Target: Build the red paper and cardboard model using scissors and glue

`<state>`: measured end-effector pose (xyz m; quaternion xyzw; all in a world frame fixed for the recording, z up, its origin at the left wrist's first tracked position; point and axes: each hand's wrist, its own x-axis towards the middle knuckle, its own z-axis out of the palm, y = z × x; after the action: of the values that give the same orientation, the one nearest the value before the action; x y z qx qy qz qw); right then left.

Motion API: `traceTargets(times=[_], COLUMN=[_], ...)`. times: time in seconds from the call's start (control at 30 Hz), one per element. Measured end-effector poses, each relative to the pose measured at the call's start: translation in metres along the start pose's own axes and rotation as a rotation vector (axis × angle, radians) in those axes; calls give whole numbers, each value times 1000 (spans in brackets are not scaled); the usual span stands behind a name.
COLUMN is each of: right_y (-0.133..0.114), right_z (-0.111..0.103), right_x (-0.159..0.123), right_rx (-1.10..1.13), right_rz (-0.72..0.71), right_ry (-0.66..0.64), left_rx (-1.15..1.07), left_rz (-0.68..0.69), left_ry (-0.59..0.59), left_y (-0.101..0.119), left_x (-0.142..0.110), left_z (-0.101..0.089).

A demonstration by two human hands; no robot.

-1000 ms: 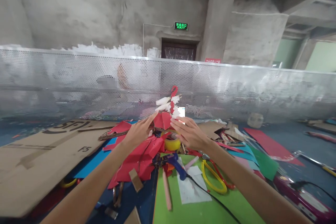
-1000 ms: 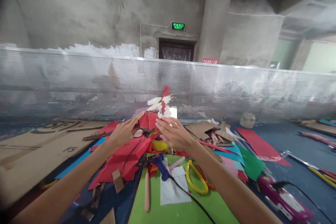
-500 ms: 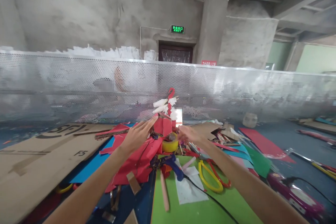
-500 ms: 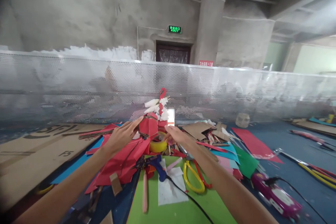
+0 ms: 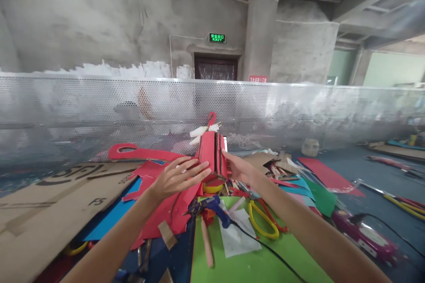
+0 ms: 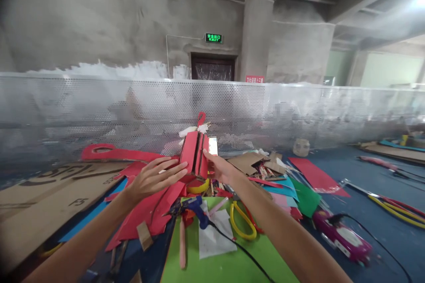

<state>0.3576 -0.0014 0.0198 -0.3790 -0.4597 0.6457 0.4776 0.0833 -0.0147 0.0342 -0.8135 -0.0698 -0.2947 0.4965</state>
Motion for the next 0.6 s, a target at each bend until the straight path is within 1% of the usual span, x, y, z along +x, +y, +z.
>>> traceTargets(times=[0.07, 0.13, 0.2, 0.27, 0.33, 0.4, 0.47, 0.6], right_y=[1, 2, 4, 7, 10, 13, 15, 18], right_z=[-1, 0, 2, 6, 12, 19, 25, 27], right_x=[-1, -1, 0, 1, 2, 2, 2, 5], right_rx=[38, 81, 103, 108, 102, 85, 52, -62], right_rz=[-51, -141, -223, -275, -312, -365, -451, -643], right_ry=[-20, -37, -49, -66, -86, -94, -85, 6], left_rx=[-19, -38, -46, -56, -86, -127, -152, -214], left_rz=[12, -14, -108, -225, -278, -261, -239, -220], left_ry=[-18, -45, -68, -104, -143, -174, -196, -247], left_y=[0, 0, 1, 1, 0, -2, -4, -5], left_x=[-2, -6, -10, -13, -14, -15, -17, -23], left_z=[2, 7, 14, 18, 20, 20, 20, 25])
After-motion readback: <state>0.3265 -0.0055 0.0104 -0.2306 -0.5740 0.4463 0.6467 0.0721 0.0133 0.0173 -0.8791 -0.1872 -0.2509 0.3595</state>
